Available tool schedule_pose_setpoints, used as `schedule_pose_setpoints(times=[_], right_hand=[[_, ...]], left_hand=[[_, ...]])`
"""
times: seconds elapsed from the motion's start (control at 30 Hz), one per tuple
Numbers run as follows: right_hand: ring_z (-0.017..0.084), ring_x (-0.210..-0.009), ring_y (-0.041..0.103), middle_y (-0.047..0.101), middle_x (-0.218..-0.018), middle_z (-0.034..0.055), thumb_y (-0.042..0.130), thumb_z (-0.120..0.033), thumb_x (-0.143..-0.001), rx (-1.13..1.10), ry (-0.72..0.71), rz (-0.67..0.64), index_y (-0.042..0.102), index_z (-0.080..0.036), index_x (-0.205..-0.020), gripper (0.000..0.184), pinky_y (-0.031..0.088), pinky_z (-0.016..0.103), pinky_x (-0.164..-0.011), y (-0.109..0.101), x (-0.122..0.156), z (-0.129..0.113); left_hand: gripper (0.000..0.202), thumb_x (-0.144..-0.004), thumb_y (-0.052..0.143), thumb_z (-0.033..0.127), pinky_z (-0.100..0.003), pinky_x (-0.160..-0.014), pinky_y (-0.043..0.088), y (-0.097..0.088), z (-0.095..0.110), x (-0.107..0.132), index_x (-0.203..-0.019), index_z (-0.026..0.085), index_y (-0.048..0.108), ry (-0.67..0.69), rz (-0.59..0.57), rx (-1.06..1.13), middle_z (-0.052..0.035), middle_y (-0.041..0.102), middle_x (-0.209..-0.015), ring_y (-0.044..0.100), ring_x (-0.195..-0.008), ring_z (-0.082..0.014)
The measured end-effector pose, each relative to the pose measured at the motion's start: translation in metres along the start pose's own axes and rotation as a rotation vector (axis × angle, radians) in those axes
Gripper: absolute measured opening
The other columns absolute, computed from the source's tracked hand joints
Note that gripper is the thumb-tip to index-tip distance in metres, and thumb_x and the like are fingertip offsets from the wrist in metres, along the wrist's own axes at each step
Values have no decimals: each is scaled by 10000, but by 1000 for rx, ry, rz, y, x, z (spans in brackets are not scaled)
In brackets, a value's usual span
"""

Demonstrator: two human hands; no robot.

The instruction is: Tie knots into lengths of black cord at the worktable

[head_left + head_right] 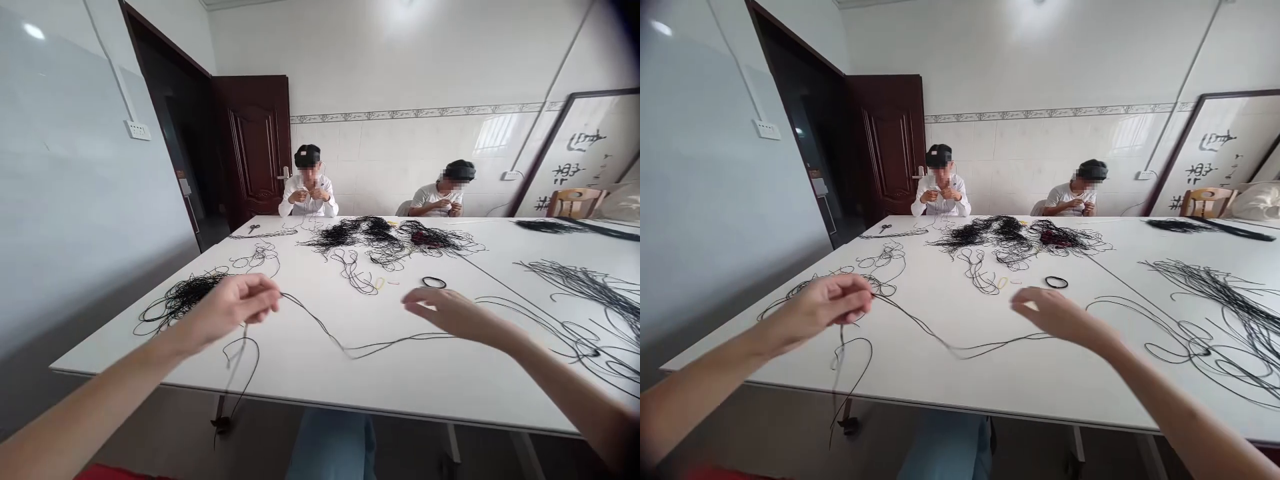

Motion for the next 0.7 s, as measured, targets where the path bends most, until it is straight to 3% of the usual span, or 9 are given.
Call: schedule_pose_setpoints(times=[0.1, 0.23, 0.4, 0.7], right_hand=[[204, -972, 669, 714, -1098, 79, 515, -490, -960, -138, -65, -156, 693, -233, -1086, 337, 540, 344, -813, 19, 8, -63], [171, -896, 680, 733, -969, 53, 479, -559, -956, -375, -125, -244, 666, -208, -1005, 400, 550, 291, -762, 34, 22, -119], [169, -794, 670, 726, -836, 69, 626, -464, -908, -834, -61, -295, 633, -171, -874, 294, 541, 326, -745, 43, 28, -129], [128, -703, 648, 701, -751, 41, 627, -401, -926, -1095, -16, -348, 581, -168, -837, 254, 509, 279, -688, 46, 36, -142]], left_hand=[[205, -802, 754, 378, -215, -557, 454, 44, 9, 5, -807, 177, 715, 43, -160, 45, -13, 696, -732, 526, -561, -91], [160, -853, 714, 351, -204, -538, 425, 71, 17, 15, -797, 208, 761, 91, -280, 156, -6, 727, -747, 518, -547, -79], [149, -836, 737, 325, -198, -489, 386, 74, 21, 24, -747, 212, 778, 79, -312, 264, -4, 738, -737, 489, -504, -64], [184, -878, 656, 279, -190, -473, 315, 79, 20, 36, -754, 169, 735, -12, -376, 420, -4, 659, -619, 417, -502, -63]])
Point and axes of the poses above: each hand's wrist, its own x-axis away from the middle knuckle, its own y-axis out of the palm, z = x × y, the point moved 4 cm from there along -x, towards the middle knuckle
